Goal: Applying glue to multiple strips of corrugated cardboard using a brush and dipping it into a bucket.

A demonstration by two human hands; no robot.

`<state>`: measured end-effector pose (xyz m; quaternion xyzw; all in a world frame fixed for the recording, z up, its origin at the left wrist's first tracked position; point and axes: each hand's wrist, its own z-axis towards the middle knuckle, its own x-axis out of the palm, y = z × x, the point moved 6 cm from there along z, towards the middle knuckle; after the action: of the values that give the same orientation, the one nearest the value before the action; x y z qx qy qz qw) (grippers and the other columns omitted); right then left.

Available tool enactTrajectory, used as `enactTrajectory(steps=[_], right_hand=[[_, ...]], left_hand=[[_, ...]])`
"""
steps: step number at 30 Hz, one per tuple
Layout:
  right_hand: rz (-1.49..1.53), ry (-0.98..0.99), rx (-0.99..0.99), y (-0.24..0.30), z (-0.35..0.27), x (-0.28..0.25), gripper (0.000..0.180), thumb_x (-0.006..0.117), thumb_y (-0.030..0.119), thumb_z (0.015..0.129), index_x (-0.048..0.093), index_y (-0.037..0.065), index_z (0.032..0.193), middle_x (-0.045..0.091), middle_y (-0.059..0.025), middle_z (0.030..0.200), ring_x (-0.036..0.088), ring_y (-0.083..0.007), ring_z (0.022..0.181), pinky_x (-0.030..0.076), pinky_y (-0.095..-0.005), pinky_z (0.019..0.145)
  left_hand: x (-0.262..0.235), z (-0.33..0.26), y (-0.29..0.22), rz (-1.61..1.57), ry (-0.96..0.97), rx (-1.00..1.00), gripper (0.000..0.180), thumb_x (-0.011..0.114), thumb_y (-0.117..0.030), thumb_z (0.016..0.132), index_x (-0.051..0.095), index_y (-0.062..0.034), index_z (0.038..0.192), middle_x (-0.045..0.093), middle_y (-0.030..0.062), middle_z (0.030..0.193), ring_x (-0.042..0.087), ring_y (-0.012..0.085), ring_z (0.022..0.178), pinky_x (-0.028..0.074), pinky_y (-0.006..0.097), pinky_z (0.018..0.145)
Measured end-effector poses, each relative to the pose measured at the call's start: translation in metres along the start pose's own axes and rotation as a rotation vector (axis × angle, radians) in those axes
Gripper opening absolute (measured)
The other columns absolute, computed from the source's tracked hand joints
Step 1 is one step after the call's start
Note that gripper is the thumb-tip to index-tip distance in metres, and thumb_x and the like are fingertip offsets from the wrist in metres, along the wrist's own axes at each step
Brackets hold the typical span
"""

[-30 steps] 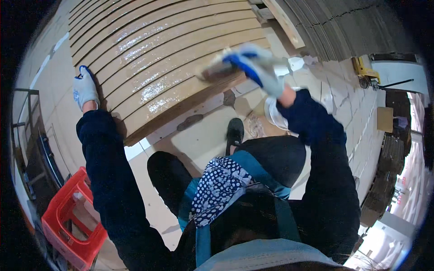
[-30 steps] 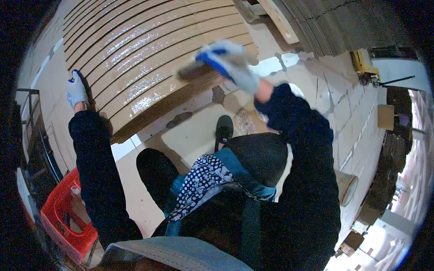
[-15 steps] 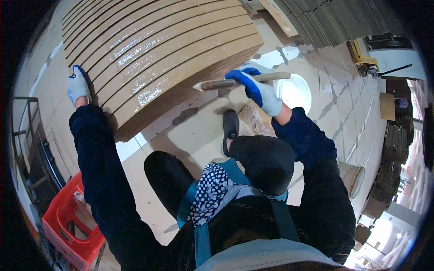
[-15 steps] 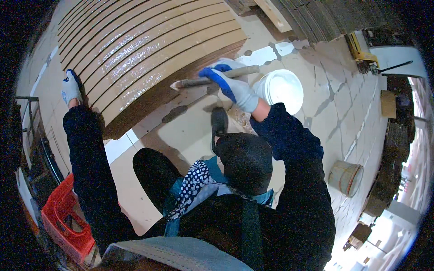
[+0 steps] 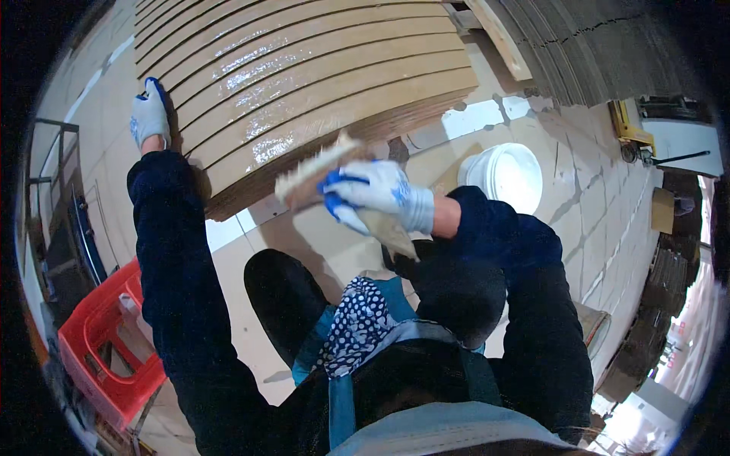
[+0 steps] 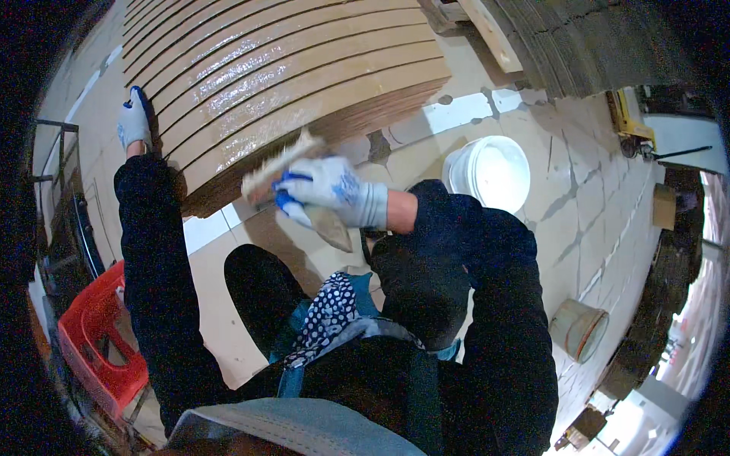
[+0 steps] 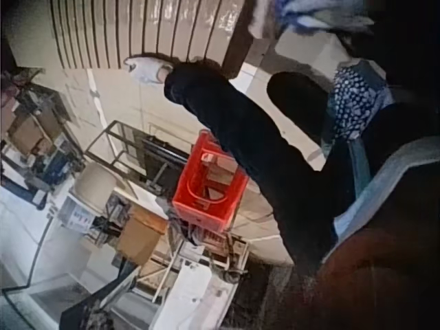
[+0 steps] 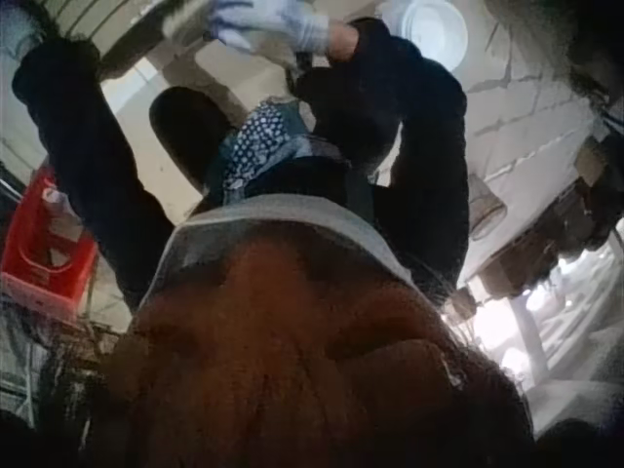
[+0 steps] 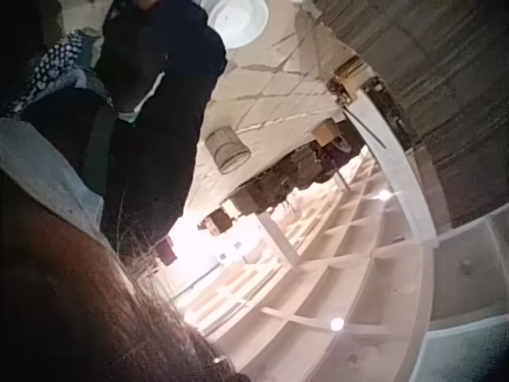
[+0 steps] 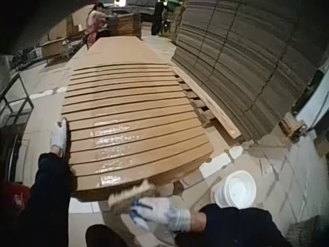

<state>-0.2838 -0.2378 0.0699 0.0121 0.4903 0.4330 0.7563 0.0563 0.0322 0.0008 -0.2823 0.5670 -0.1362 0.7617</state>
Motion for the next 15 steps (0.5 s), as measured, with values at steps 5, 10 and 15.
enactTrajectory(steps=[5,10,15], right_hand=[[-0.183,-0.024,-0.128,-0.005,0.029,0.000,0.029,0.065,0.022,0.070,0.058,0.013,0.097,0.058,-0.0075,0.090,0.061,-0.0242,0.072,0.051,-0.0344,0.059],[-0.175,0.121,-0.030,-0.027,0.042,0.002,0.030,0.066,0.021,0.069,0.059,0.011,0.097,0.059,-0.0107,0.097,0.061,-0.0252,0.080,0.050,-0.0336,0.062],[-0.004,0.025,0.171,-0.018,-0.037,-0.051,0.018,0.065,0.012,0.071,0.062,0.007,0.087,0.060,-0.0112,0.084,0.059,-0.0269,0.075,0.048,-0.0355,0.063]], left_hand=[[-0.001,0.004,0.002,0.004,0.025,-0.009,0.059,0.043,-0.055,0.082,0.064,0.0005,0.077,0.064,0.0176,0.076,0.060,0.0317,0.076,0.042,0.040,0.070],[-0.001,-0.003,-0.007,-0.062,0.024,-0.006,0.058,0.044,-0.055,0.082,0.064,0.0002,0.079,0.064,0.0176,0.075,0.060,0.0318,0.076,0.042,0.040,0.070],[-0.003,-0.010,-0.011,-0.061,0.002,0.001,0.059,0.045,-0.055,0.082,0.063,0.0001,0.083,0.064,0.0180,0.078,0.061,0.0309,0.076,0.043,0.040,0.069]])
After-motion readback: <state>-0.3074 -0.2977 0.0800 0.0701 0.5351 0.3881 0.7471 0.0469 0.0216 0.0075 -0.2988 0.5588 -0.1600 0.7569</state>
